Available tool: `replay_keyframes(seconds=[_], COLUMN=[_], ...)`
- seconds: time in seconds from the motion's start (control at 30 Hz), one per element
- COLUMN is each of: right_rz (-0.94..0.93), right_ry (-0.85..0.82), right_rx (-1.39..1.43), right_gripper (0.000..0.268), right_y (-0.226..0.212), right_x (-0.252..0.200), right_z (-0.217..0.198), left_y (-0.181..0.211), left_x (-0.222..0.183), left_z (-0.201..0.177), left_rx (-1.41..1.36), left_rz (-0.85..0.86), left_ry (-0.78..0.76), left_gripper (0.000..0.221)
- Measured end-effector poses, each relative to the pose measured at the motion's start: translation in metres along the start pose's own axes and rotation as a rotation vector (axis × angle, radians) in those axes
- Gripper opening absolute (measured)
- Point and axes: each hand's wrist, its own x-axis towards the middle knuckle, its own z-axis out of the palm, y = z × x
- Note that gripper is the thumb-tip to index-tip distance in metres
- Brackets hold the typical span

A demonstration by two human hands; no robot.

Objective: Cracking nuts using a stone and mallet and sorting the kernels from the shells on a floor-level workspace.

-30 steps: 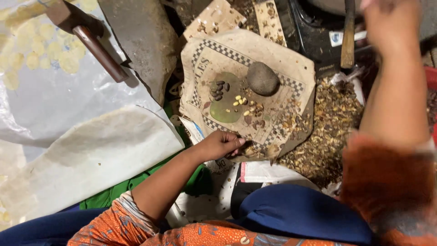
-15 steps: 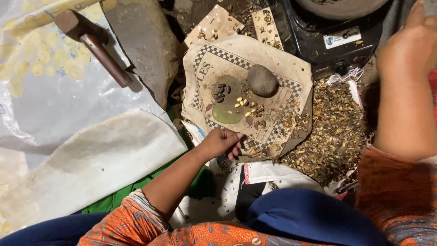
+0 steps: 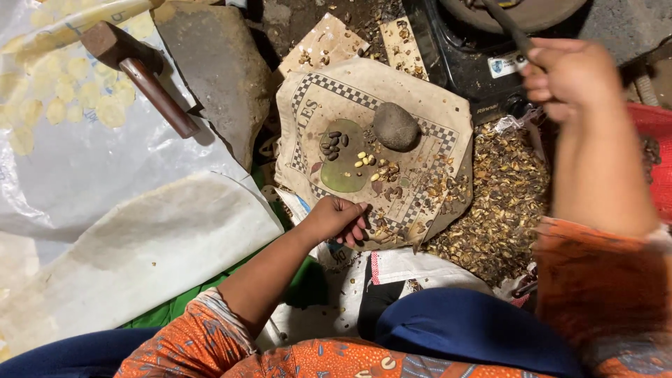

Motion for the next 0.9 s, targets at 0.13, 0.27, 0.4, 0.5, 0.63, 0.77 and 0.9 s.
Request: replay_keyframes(seconds=[0.13,0.27,0.4,0.5,0.63,0.77,0.9], right_rz=[-0.05,-0.497,-0.715,-0.981,-0.796,-0.567,-0.858], right_ry=[0.116,0.23,0.471,0.552,0.446,0.384,0.65], right_rx=[0.321,-0.037,-0.545,-0.72,-0.676,-0.607,-1.189], right_gripper=[0.034,0.041,0.034,0.039,0.036,0.034,0.041], right_y=[0.006,0.045,0.036,0.037,0.039,0.036,0.041], right_x=[-0.004,0.006,-0.029,-0.041,-0.035,-0.013,-0.028], right_z=[0.028,0.023,0.019,0.015,0.016,0.012,0.031], left_y=[-0.005,-0.017,-0.011,-0.006,-0.001,0.025,0.026], left_x=[0.003,-0.002,-0.001,-0.001,0.004,-0.007,0.004], left_z=[-0.003,-0.007,-0.011,-0.015,-0.024,-0.027,-0.031], left_rx=[-0.134,-0.708,-0.851,-1.024,-1.1,-0.812,0.038], left_rz=[-0.014,0.11,0.248,0.179,0.253,0.247,0.191], left_ry=[-0.144,-0.444,-0.574,-0.563,-0.6,-0.159,0.227], left_gripper=[0.039,0.033,0.036,0.032,0.028,0.029,0.032])
